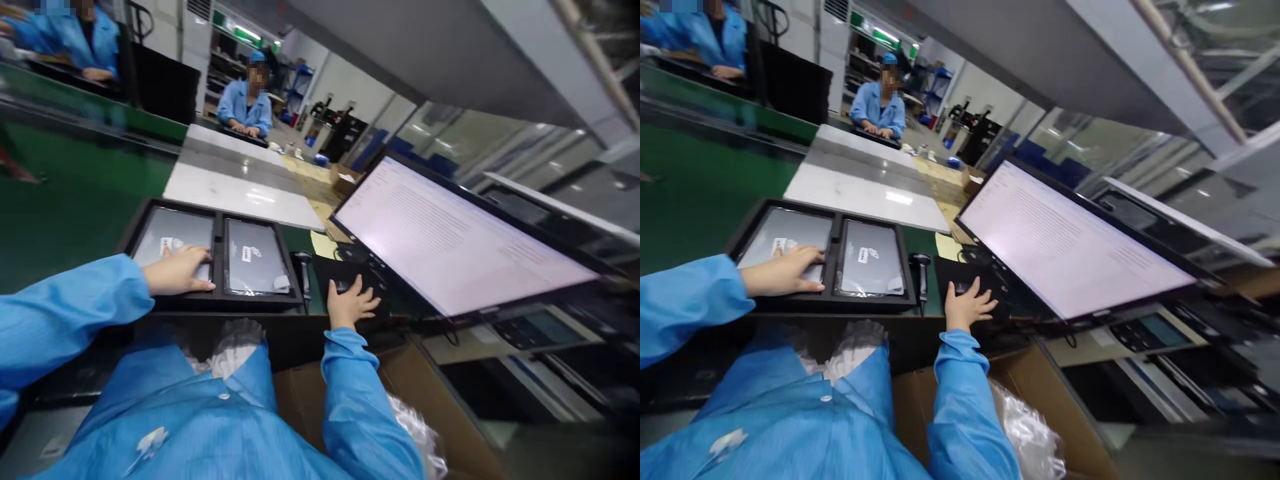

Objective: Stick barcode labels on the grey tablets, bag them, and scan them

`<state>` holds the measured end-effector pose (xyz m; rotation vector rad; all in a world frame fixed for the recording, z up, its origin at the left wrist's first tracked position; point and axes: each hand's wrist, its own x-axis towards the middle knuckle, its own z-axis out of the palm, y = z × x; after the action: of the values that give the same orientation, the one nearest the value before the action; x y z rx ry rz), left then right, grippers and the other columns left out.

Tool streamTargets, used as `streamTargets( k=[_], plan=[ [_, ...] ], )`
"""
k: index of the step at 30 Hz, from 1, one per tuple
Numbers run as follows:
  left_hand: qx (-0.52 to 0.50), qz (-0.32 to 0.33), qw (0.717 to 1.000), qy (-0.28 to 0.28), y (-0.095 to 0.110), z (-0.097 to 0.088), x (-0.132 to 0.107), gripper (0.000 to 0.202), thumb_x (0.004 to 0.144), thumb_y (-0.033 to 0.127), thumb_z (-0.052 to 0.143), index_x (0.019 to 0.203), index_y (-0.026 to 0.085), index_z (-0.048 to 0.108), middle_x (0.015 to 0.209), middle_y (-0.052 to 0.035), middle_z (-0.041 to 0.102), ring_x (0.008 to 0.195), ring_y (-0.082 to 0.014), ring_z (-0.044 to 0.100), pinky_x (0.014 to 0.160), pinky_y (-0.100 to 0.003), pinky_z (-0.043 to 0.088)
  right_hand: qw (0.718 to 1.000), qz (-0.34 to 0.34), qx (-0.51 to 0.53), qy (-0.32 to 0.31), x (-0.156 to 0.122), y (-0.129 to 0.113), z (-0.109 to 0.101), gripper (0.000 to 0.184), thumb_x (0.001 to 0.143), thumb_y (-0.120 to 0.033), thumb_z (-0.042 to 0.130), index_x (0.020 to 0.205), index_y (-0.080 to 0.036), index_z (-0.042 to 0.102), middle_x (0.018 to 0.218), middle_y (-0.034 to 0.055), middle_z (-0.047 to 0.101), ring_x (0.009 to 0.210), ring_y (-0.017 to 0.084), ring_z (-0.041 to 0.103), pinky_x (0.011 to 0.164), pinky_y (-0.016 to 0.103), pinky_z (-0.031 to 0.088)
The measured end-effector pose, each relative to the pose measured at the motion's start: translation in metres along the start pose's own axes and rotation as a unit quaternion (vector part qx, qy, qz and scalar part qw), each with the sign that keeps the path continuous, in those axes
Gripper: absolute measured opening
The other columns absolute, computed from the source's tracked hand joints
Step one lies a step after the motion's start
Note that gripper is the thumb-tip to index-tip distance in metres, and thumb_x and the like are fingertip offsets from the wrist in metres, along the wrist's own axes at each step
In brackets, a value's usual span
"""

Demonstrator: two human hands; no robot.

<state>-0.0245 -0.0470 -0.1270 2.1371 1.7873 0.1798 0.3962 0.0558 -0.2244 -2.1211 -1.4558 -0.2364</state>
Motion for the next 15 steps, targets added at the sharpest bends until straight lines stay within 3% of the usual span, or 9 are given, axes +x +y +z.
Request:
streamTargets(
  k=[3,5,7,11,15],
  plan=[
    [0.04,-0.037,0.998,-0.005,0.012,0.001,0.008,0.069,0.083,0.059,0.072,0.13,0.011,0.059,0.146,-0.0264,0.051,0.135,-0.0437,0.05,0.111,-0.065,0.042,0.999,-0.047,-0.002,0.002,0.002,-0.003,-0.008,0.056,0.098,-0.046,0.064,0.147,-0.021,0.058,0.157,0.0234,0.046,0.147,0.043,0.041,0.112,0.072,0.04],
    [0.066,-0.016,0.998,-0.013,0.011,0.0,0.007,0.062,0.082,0.057,0.075,0.123,0.012,0.062,0.134,-0.0242,0.057,0.124,-0.0428,0.056,0.104,-0.061,0.047,0.996,-0.086,0.004,0.013,0.007,-0.01,-0.013,0.065,0.092,-0.048,0.065,0.147,-0.014,0.056,0.159,0.0295,0.041,0.151,0.05,0.029,0.111,0.081,0.032],
    [0.076,0.017,0.997,-0.025,0.007,-0.001,0.005,0.053,0.085,0.057,0.072,0.117,0.015,0.065,0.122,-0.0208,0.063,0.114,-0.0397,0.061,0.097,-0.056,0.051,0.987,-0.15,0.037,0.046,0.013,-0.025,-0.02,0.067,0.088,-0.05,0.065,0.141,-0.01,0.058,0.158,0.031,0.041,0.153,0.052,0.023,0.113,0.082,0.027],
    [0.033,0.055,0.998,-0.023,0.004,0.003,0.006,0.052,0.085,0.065,0.066,0.097,0.015,0.07,0.098,-0.0177,0.068,0.088,-0.0321,0.065,0.084,-0.045,0.052,0.921,-0.339,0.153,0.113,0.013,-0.091,-0.045,0.049,0.09,-0.053,0.06,0.12,-0.014,0.066,0.151,0.0255,0.049,0.152,0.045,0.025,0.119,0.075,0.026],
    [-0.08,0.044,0.995,0.029,0.006,0.01,0.007,0.052,0.087,0.067,0.057,0.085,0.017,0.07,0.078,-0.0077,0.065,0.074,-0.0212,0.062,0.08,-0.036,0.05,0.853,-0.482,0.192,0.045,-0.009,-0.177,-0.082,0.034,0.092,-0.048,0.059,0.111,-0.022,0.068,0.151,0.0163,0.05,0.154,0.042,0.026,0.12,0.074,0.026]
  ],
)
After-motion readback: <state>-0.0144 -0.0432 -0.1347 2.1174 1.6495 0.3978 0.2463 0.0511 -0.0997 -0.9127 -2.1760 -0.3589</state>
